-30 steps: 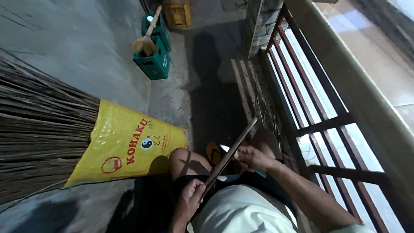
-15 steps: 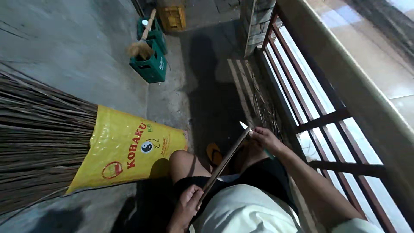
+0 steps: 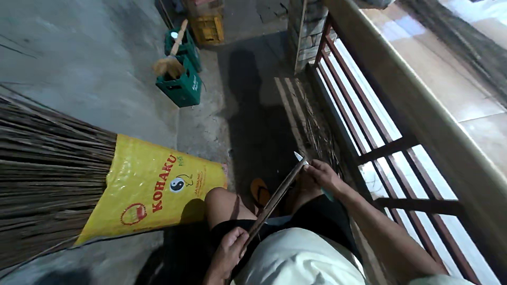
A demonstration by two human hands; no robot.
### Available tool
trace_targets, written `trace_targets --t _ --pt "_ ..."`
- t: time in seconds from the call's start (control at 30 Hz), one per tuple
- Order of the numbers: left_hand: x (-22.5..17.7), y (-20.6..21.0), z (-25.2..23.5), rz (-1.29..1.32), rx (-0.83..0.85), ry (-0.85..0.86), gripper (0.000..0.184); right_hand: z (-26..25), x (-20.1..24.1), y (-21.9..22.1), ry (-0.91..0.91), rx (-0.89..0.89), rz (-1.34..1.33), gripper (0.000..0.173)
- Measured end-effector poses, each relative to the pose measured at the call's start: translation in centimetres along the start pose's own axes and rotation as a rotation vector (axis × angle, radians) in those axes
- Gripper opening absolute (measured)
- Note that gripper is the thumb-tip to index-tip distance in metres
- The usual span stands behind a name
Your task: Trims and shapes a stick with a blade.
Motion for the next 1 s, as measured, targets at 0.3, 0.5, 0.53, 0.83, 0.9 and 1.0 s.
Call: trace_targets --t 0.3,0.5,0.53,0.83,0.9,1.0 --pt "0.2 -0.8 0.8 0.045 -0.019 0.066 0.016 3.6 -0.3 5.6 0.026 0.377 -0.103 0.015" --pt "0.5 -1.5 1.9 0.089 0.05 0.082 0.02 4.0 1.3 5.9 -0.083 0.515 0.097 0.021" --pt "0.5 -1.4 1.9 0.097 0.054 0.082 0.02 4.2 1.2 6.5 -0.114 0.523 0.115 0.022" --pt "2.3 -2.7 4.0 0.081 -0.003 0.034 0.024 2.4 2.7 -4.3 -0.229 -0.351 -0.029 0.026" --pt "3.9 -3.8 3.8 0.025 -0.041 -0.031 0.021 1.9 3.8 -9.9 -0.274 -0.563 -0.158 0.022" --pt "4.2 -3.4 2.9 -0.053 -0.035 -0.105 0.017 4.1 4.0 -7.5 -0.345 -0.447 -0.008 0.018"
Point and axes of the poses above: each hand's wrist, its own z-axis away from the middle knuckle, its own y-axis out of the palm, x = y × z, the point moved 3 cm from there along -z, towards the middle knuckle, and after that the axes turned 11 degrees about -z, right-handed, at the moved point
